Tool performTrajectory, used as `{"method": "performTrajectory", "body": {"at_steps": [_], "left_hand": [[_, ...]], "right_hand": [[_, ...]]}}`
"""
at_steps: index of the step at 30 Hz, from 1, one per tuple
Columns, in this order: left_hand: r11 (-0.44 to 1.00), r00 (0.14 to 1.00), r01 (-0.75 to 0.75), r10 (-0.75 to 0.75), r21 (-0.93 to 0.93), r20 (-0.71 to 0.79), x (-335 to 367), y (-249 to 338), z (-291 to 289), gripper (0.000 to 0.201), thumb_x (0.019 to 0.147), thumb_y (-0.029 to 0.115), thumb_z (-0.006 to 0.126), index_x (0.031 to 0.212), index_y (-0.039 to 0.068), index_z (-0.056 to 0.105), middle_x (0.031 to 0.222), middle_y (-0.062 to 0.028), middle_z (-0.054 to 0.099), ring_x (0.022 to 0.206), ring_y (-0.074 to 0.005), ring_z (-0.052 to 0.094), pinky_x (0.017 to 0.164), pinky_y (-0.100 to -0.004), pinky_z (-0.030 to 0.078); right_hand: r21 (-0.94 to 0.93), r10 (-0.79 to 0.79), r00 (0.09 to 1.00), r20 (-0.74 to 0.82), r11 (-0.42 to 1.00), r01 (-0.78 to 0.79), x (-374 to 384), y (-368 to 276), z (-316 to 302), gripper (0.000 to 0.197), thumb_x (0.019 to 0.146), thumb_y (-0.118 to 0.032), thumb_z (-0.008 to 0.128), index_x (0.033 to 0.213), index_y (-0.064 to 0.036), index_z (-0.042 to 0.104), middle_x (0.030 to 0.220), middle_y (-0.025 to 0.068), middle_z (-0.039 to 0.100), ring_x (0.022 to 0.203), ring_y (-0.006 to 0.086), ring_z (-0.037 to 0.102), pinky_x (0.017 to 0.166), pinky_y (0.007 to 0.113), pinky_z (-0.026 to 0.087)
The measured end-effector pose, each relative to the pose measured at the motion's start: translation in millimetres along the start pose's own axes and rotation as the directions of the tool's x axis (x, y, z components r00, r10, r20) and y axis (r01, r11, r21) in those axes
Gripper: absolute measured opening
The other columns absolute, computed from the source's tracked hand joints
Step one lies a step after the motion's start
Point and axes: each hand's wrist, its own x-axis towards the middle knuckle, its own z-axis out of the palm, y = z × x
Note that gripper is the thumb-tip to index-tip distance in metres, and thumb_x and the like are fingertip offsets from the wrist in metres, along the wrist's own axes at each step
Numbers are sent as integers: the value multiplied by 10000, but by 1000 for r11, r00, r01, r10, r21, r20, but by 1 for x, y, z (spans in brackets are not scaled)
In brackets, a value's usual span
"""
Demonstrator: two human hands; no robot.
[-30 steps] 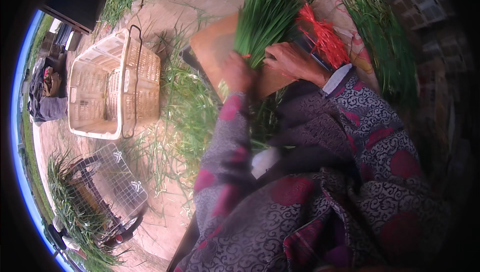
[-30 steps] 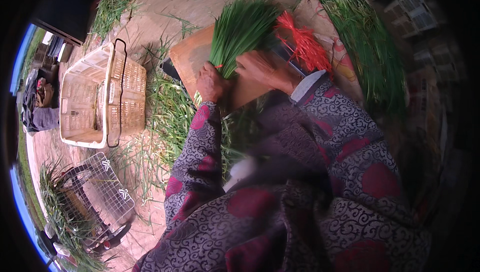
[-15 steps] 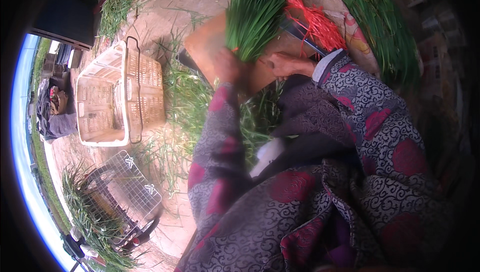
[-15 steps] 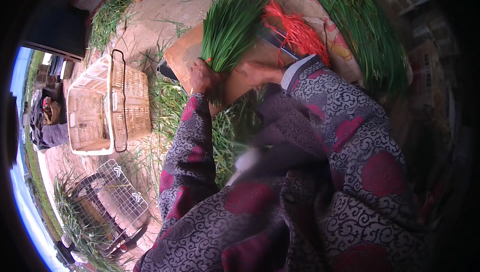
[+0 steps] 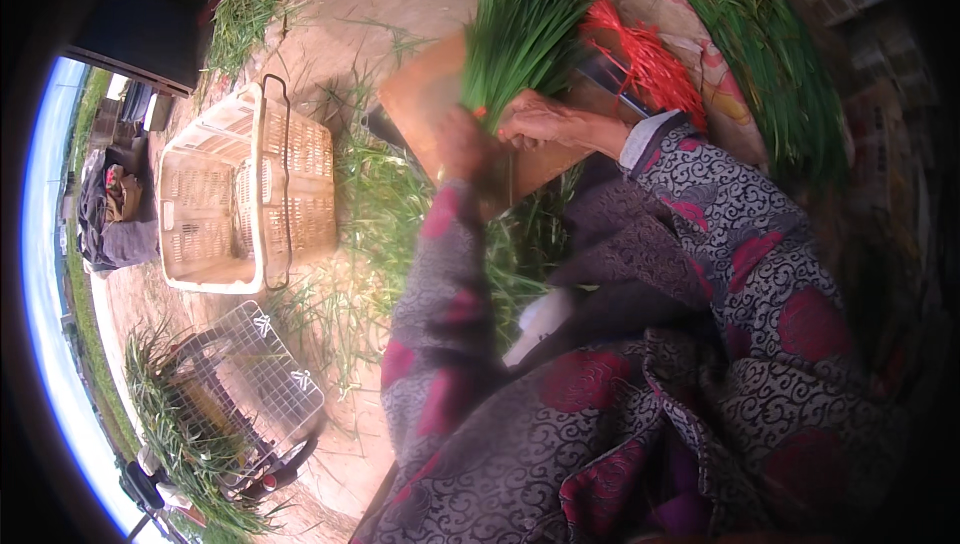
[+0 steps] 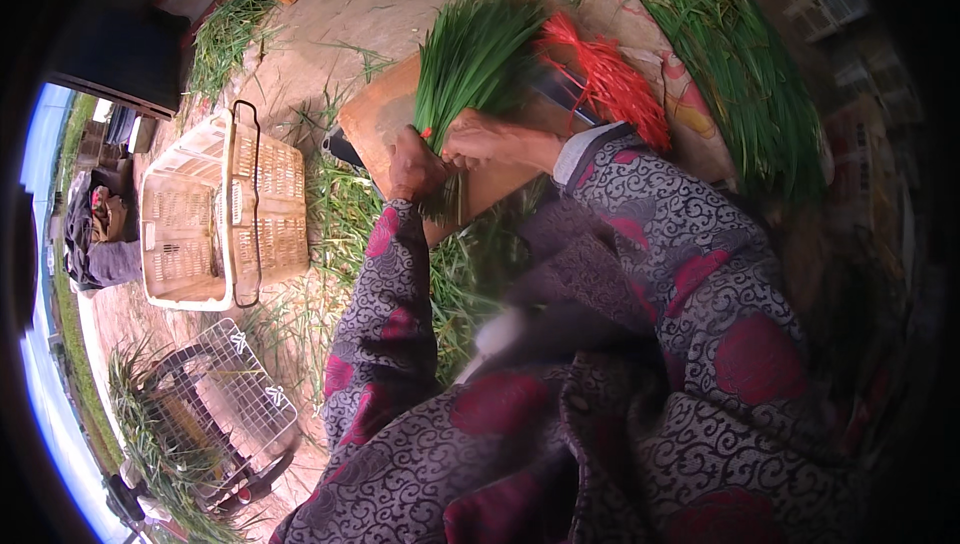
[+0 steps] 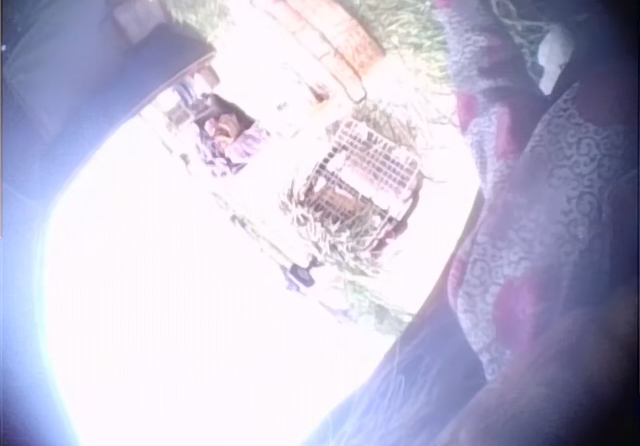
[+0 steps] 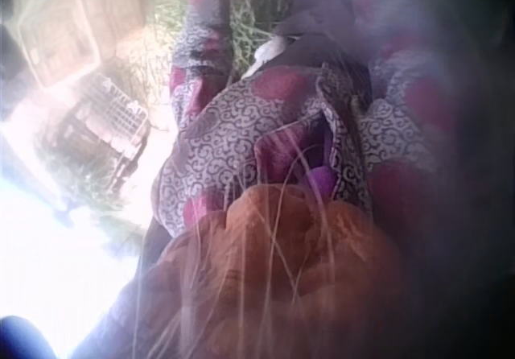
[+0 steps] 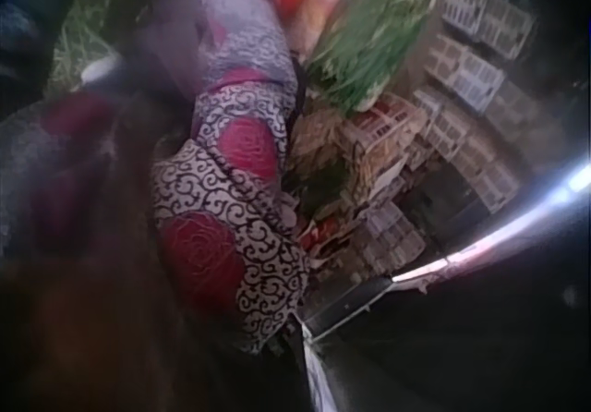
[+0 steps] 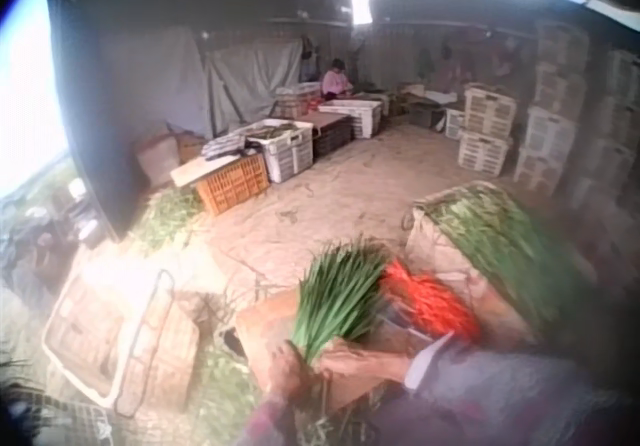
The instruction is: The person gathers a bunch of long green vegetables, aligns the root ends, ties them together with a red plastic string, and then trims the ends using a knife on a wooden board.
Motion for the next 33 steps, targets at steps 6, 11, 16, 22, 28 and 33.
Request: {"method": "performTrajectory", "body": {"at_steps": [6, 11, 16, 22, 28, 33], "left_hand": [[985, 993, -63, 77, 159, -86, -3, -11, 19, 630, 704, 396, 814, 1110, 47, 480, 979, -128, 603, 915, -335, 638, 793, -450, 507], [1000, 995, 20, -19, 10, -96, -4, -7, 8, 555, 716, 435, 803, 1018, 49, 544, 997, -188, 650, 943, -388, 636, 806, -497, 519], [992, 994, 109, -110, -60, -4, -3, 12, -9, 711, 693, 537, 827, 1086, 13, 551, 1058, -241, 641, 1015, -421, 625, 872, -499, 517], [990, 992, 128, -128, -64, 3, -1, 26, -12, 762, 658, 509, 875, 1143, 18, 551, 1120, -215, 628, 1055, -407, 616, 898, -502, 507], [987, 988, 153, -153, -52, -2, -8, 23, -17, 768, 652, 500, 879, 1142, 17, 539, 1124, -221, 623, 1031, -408, 621, 876, -502, 515], [989, 991, 126, -130, -82, -43, -7, 19, -7, 749, 649, 473, 878, 1129, 11, 537, 1104, -238, 624, 1019, -409, 624, 872, -500, 518]], "right_hand": [[14, -31, 1000, -5, 999, 31, 0, -6, 12, 244, 925, -295, 647, 976, -58, 666, 788, 17, 659, 662, 91, 618, 528, 235, 470], [-74, -68, 996, 56, 995, 72, -13, -27, 1, 362, 956, -384, 631, 1028, -31, 669, 877, 27, 684, 707, 116, 648, 553, 238, 492], [-660, -43, 995, 95, 745, 95, -15, 16, 4, 301, 834, -275, 727, 939, 6, 718, 771, 107, 694, 696, 164, 660, 571, 330, 503], [-404, -479, 877, 42, 795, 453, -33, 60, 75, 202, 789, -107, 625, 894, 55, 684, 798, 190, 699, 720, 285, 675, 657, 439, 517], [-334, -146, 762, 631, 835, 437, -91, 19, 78, 212, 828, -169, 626, 930, 6, 692, 776, 197, 684, 744, 325, 686, 670, 451, 522], [-462, -345, 856, -386, 875, 145, -43, 15, 19, 198, 831, -216, 653, 822, -24, 701, 749, 187, 693, 742, 306, 717, 672, 435, 537]]}}
